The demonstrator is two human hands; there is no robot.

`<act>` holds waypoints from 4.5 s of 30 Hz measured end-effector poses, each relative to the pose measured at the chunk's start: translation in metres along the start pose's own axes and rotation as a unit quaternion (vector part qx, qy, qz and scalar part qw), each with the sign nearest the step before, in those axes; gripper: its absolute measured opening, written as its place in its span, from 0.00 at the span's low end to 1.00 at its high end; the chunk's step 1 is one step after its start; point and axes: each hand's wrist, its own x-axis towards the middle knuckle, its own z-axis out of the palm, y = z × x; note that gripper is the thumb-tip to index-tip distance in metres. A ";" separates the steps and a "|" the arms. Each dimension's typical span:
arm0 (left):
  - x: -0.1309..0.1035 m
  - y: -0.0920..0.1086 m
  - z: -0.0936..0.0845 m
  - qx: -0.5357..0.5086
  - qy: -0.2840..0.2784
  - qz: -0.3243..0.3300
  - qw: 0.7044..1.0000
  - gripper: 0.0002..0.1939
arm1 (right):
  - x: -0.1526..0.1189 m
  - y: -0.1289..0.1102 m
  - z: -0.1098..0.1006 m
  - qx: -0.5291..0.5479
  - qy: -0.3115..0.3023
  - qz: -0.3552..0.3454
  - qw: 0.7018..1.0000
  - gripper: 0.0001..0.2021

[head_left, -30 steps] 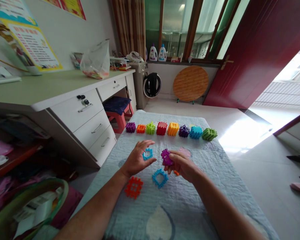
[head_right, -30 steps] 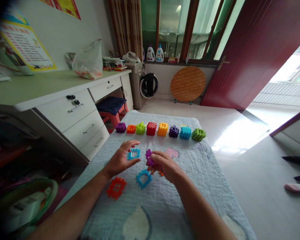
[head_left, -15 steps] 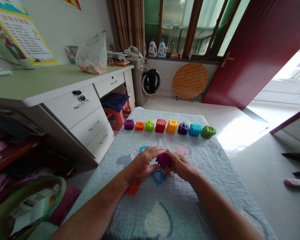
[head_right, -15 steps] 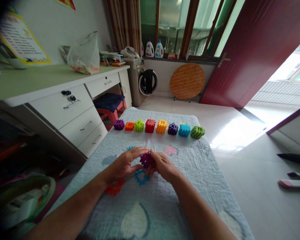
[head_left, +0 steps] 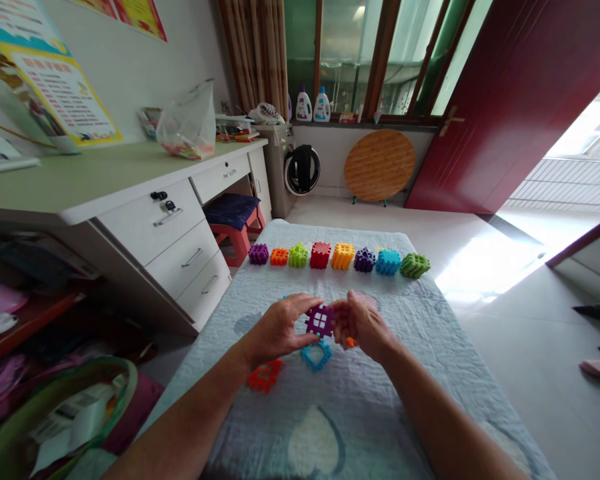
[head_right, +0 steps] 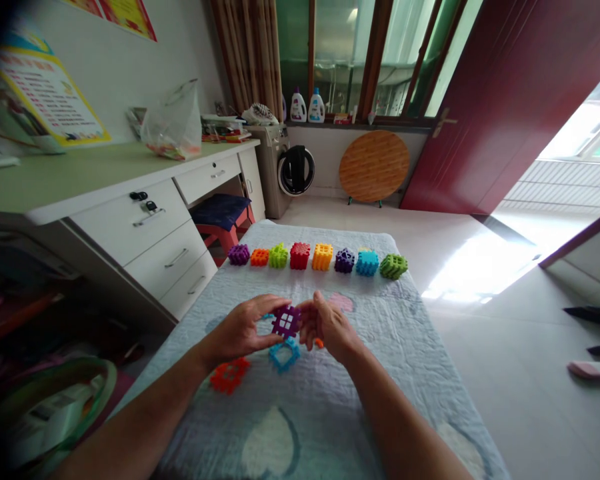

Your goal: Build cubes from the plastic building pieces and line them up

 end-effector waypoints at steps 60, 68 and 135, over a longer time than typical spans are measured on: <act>0.011 -0.160 -0.060 0.204 0.211 -0.331 0.897 0.25 | 0.010 0.006 -0.060 -0.335 0.239 -0.088 0.907 0.12; 0.060 -0.182 -0.120 0.286 -0.066 -0.192 0.937 0.26 | 0.009 0.006 -0.058 -0.337 0.243 -0.099 0.904 0.12; 0.012 -0.058 -0.023 0.126 -0.189 -0.182 0.957 0.35 | -0.018 -0.011 0.004 -0.570 -0.029 -0.222 0.791 0.12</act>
